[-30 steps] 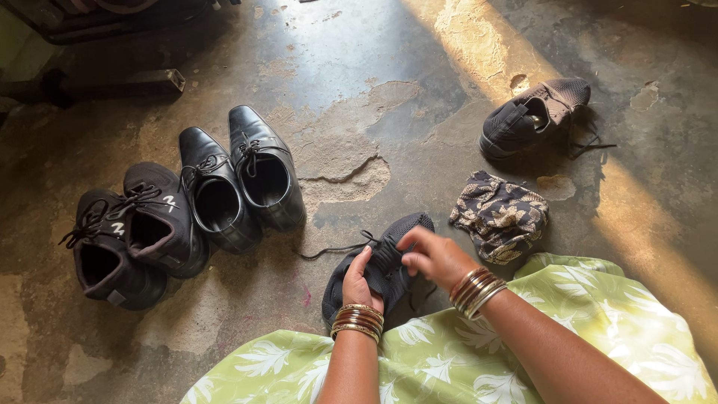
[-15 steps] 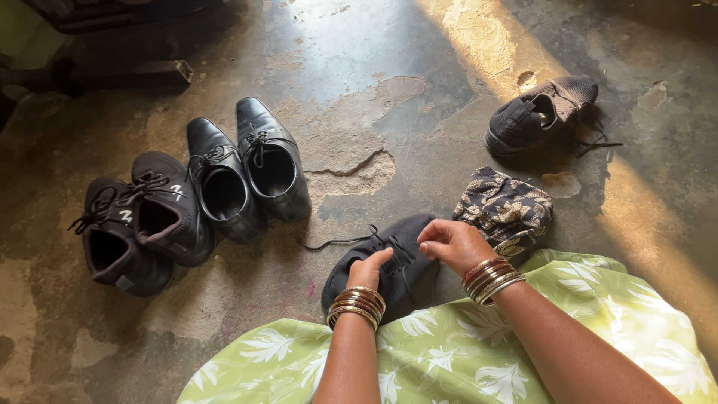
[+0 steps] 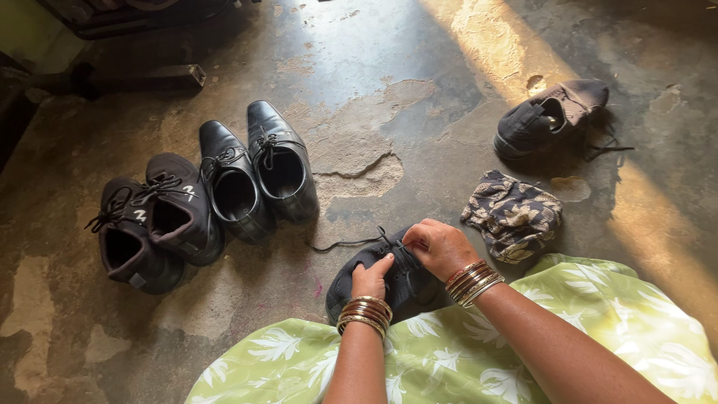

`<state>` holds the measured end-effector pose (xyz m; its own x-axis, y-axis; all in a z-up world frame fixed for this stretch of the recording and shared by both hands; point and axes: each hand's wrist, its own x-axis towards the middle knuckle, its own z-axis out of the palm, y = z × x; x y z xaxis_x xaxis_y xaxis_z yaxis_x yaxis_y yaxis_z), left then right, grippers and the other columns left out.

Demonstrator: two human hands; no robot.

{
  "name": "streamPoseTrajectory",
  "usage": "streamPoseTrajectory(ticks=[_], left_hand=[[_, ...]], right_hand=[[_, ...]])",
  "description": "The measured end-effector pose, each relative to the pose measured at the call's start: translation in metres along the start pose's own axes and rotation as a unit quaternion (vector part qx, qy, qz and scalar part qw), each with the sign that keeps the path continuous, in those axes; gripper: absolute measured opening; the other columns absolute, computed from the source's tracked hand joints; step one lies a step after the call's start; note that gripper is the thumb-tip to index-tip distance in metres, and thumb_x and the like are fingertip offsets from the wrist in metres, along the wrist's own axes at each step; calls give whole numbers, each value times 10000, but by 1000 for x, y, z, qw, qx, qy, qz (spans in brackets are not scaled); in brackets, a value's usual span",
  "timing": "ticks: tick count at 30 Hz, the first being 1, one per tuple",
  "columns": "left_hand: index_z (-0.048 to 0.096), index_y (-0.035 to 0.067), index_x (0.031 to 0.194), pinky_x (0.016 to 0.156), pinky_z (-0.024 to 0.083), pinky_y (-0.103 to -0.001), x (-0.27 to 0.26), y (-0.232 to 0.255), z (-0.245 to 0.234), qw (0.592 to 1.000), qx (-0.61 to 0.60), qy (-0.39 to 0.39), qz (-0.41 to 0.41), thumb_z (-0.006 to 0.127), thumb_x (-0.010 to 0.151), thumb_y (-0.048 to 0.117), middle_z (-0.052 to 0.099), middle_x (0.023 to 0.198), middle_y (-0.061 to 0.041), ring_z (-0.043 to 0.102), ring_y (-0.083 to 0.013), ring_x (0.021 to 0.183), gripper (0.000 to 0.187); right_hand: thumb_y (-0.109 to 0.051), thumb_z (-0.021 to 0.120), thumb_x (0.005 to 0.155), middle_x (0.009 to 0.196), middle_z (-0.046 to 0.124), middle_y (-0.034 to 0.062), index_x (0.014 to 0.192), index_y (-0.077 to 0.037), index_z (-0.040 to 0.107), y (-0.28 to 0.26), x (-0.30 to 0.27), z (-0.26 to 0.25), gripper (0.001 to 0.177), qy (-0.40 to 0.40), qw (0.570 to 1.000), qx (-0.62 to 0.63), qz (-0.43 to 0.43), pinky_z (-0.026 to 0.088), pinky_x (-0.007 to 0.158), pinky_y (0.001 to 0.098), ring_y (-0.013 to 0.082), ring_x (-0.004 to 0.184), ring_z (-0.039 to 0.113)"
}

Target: The person unlaces a black sneaker, removes the laces, wipes the shoe with a patterned cloth, and then relaces the same shoe. The person handles one shoe at a time and places it back on the floor after relacing.

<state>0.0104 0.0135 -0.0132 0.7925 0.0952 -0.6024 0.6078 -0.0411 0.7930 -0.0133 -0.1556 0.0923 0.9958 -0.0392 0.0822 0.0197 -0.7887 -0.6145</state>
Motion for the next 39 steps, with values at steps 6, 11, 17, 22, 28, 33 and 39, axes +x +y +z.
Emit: streamPoseTrajectory(ticks=[6,11,17,22,28,33,39], left_hand=[[640,-160,1247,976,483,-351,-12,10,-2,992,-117,-47,6,817,733,350,717,1152,-204,648,-263,1028,745],[566,-152,1262,1006,481,-336,-15,14,1,996,-84,-14,-2,844,754,348,717,1154,-198,669,-256,1064,765],[635,-141,1188,943,513,-349,-19,11,6,998,-29,38,30,832,733,357,740,1107,-216,689,-256,989,703],[631,-167,1087,896,508,-376,-13,4,8,997,-30,58,47,746,893,434,716,1031,-272,636,-284,924,643],[639,-146,1007,839,518,-412,-8,-3,13,994,-21,83,68,751,847,373,710,963,-287,628,-289,843,555],[638,-163,974,818,526,-413,-10,-1,19,990,2,125,71,787,818,332,717,922,-259,625,-291,816,540],[680,-157,988,848,529,-354,-7,1,9,985,-142,51,83,784,819,278,734,922,-198,642,-223,858,478]], right_hand=[[-168,739,833,912,712,22,902,-150,718,-1,9,10,75,12,1000,-13,-19,585,714,368,244,819,723],[-178,737,798,895,691,21,894,-154,696,-2,11,19,107,29,998,-54,-30,575,717,393,260,821,709],[-191,719,829,879,668,15,869,-167,671,-8,16,24,67,27,989,-134,-61,577,739,408,245,884,692],[-221,731,798,885,684,-18,859,-197,699,-13,20,22,73,-7,995,-99,-28,570,745,407,225,914,677],[-256,742,807,884,694,-41,843,-212,706,-23,24,27,67,-7,993,-117,-23,575,765,387,203,918,670],[-265,747,802,889,705,-27,839,-208,720,-22,25,37,74,-4,991,-134,-3,570,785,390,213,954,664],[-172,755,828,953,776,55,989,-129,777,16,38,49,168,-109,981,98,129,575,846,317,184,907,749]])
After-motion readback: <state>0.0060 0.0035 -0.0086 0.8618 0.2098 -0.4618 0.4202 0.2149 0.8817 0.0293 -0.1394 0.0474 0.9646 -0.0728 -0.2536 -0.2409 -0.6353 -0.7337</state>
